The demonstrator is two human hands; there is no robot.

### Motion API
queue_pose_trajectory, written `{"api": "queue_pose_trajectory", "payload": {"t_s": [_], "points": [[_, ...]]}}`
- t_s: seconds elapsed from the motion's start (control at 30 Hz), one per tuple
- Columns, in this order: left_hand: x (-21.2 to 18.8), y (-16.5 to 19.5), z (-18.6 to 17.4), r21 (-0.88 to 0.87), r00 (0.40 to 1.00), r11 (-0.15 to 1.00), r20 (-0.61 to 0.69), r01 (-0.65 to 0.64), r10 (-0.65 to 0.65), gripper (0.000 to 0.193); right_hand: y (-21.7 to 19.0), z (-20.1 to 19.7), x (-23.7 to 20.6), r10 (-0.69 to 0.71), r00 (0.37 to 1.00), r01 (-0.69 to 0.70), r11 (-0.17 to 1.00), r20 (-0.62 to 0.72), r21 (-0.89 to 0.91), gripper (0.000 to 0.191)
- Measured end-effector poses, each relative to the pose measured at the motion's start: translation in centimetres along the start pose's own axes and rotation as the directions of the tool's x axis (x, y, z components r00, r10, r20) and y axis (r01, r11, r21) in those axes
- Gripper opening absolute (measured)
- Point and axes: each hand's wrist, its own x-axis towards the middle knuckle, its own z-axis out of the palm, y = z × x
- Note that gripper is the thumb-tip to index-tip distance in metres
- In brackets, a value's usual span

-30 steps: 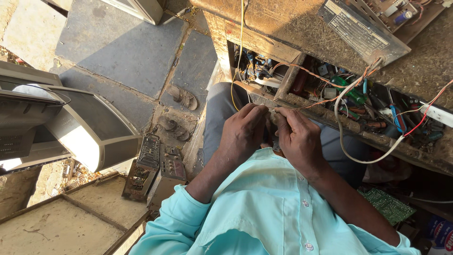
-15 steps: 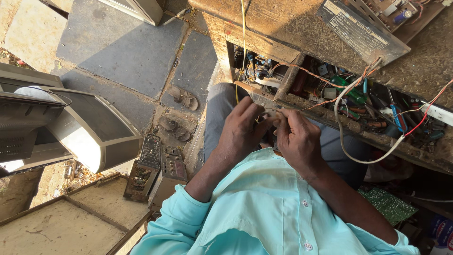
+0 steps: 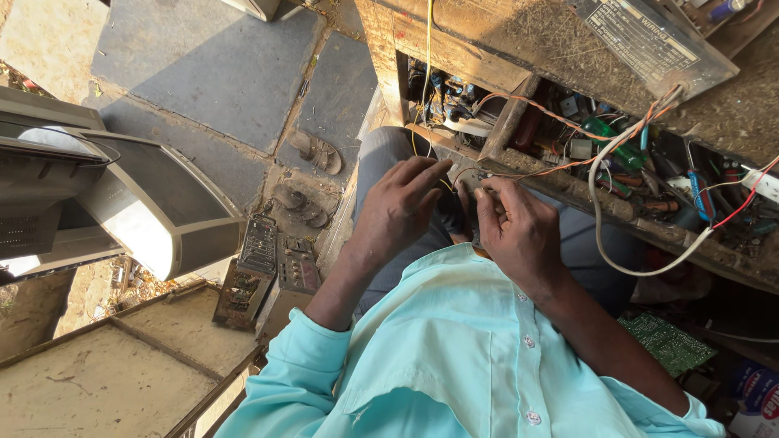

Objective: The person sits on the floor at a cluttered repair bench, stripping insulation from wires by hand and with pliers and twisting the ends together. They then work on an open electronic circuit board, positioning components and using a soldering iron on the board's connections.

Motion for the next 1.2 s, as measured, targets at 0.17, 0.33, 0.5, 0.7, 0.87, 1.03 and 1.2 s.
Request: {"api": "queue_pose_trajectory", "payload": {"t_s": [0.17,0.33,0.5,0.7,0.87,1.03,1.2], "points": [[-0.5,-0.8,1.0,0.065,0.997,0.998,0.078,-0.014,0.009,0.047,0.3,0.6,-0.1,-0.021,0.998,0.024,0.999,0.058,-0.048,0.020],[-0.6,-1.4,1.3,0.075,0.993,0.997,0.115,-0.033,0.024,0.049,0.8,1.3,-1.0,0.056,0.996,-0.056,0.998,0.073,-0.008,0.043],[-0.9,-1.4,0.7,-0.069,0.997,0.998,0.076,-0.006,0.011,0.035,1.1,1.9,-1.4,-0.145,0.989,0.145,0.989,-0.037,0.004,0.033],[-1.1,-0.7,0.6,-0.212,0.999,0.977,0.035,0.002,0.005,0.022,0.5,2.0,-0.7,-0.214,0.976,0.212,0.976,0.038,0.048,0.034],[-1.1,-0.7,0.3,-0.292,0.997,0.956,0.077,0.018,0.004,0.020,0.1,2.0,-0.4,-0.099,0.988,0.085,0.990,0.116,0.113,0.033],[-1.1,-0.6,0.4,-0.287,0.995,0.956,0.097,0.053,-0.026,0.014,0.4,2.1,-0.7,-0.154,0.985,0.146,0.985,0.076,0.096,0.015],[-1.3,-0.3,0.6,-0.217,0.998,0.974,0.032,0.065,-0.060,0.014,0.5,2.1,-1.1,-0.143,0.984,0.135,0.988,0.106,0.071,0.008]]}}
